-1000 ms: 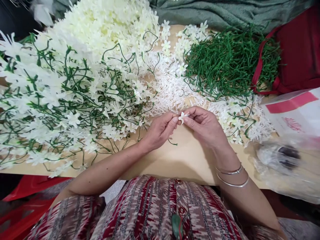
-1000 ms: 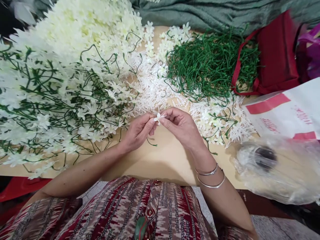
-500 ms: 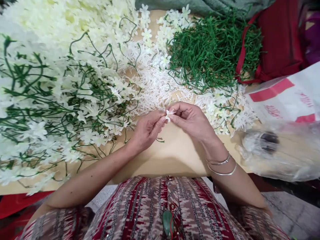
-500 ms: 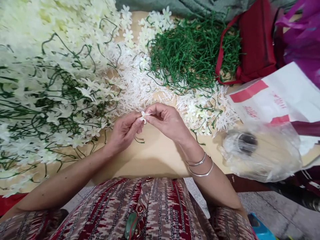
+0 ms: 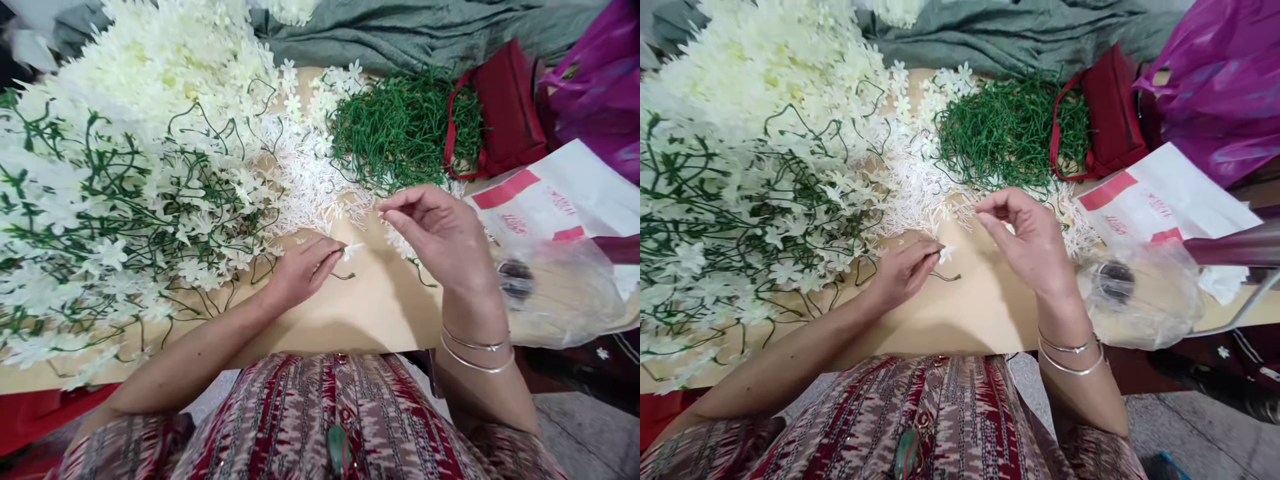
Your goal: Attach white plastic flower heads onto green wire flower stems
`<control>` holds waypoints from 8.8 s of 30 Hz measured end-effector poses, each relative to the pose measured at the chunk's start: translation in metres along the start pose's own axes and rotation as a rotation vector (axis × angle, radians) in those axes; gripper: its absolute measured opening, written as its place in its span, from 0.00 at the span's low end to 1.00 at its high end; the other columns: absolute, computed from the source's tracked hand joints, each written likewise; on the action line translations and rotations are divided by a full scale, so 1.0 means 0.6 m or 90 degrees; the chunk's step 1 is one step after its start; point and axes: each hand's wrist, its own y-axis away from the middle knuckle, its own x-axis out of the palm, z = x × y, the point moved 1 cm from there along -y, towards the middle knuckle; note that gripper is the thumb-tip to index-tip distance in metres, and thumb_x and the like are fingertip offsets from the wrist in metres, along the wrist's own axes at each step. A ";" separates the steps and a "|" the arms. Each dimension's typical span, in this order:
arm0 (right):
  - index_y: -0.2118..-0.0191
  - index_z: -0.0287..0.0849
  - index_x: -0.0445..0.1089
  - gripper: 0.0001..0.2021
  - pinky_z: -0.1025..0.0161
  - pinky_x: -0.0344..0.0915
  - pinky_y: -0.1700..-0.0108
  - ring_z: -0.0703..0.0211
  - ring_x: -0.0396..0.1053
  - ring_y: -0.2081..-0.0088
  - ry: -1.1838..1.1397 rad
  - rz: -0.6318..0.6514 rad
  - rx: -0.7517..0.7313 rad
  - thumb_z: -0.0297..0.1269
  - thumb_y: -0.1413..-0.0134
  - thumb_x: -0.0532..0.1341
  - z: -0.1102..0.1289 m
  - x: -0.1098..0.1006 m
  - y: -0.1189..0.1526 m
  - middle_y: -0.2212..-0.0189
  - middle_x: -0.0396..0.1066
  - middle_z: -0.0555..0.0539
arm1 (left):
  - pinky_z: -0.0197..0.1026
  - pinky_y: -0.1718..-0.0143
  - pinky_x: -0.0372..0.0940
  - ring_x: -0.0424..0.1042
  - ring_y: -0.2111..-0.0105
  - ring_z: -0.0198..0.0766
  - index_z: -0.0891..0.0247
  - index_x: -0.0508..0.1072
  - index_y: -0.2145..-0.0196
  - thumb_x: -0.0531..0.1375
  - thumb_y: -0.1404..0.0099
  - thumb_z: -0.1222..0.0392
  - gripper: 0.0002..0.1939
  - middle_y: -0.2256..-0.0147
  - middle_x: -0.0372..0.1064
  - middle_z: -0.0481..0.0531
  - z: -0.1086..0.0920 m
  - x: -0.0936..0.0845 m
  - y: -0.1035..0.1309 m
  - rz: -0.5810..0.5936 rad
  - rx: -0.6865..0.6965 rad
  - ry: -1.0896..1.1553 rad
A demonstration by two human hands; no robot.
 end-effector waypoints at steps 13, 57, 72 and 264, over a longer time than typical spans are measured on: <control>0.63 0.45 0.74 0.04 0.54 0.64 0.63 0.50 0.72 0.68 0.456 0.011 0.055 0.37 0.43 0.63 -0.068 -0.017 0.051 0.66 0.77 0.43 | 0.41 0.53 0.75 0.79 0.57 0.39 0.64 0.76 0.56 0.58 0.23 0.58 0.09 0.56 0.79 0.58 0.004 0.012 0.010 0.098 0.058 -0.022; 0.63 0.47 0.73 0.02 0.54 0.72 0.55 0.55 0.75 0.63 0.087 -0.030 -0.002 0.37 0.39 0.64 -0.033 0.072 0.006 0.64 0.79 0.48 | 0.33 0.71 0.70 0.75 0.74 0.29 0.61 0.74 0.57 0.64 0.27 0.53 0.09 0.73 0.74 0.44 0.027 0.008 0.003 -0.231 -0.331 0.251; 0.67 0.47 0.76 0.03 0.56 0.71 0.58 0.56 0.74 0.63 -0.064 0.002 0.000 0.35 0.43 0.70 -0.017 0.105 0.022 0.68 0.78 0.50 | 0.33 0.70 0.75 0.81 0.71 0.33 0.62 0.78 0.59 0.64 0.27 0.47 0.15 0.70 0.80 0.49 0.021 0.006 0.000 -0.234 -0.373 0.299; 0.71 0.45 0.68 0.08 0.55 0.52 0.64 0.48 0.75 0.65 0.602 0.402 -0.066 0.26 0.43 0.57 -0.003 -0.008 0.027 0.68 0.79 0.42 | 0.50 0.45 0.71 0.68 0.44 0.47 0.53 0.66 0.37 0.65 0.29 0.47 0.26 0.42 0.60 0.60 -0.080 -0.132 0.075 -0.474 -0.352 -0.364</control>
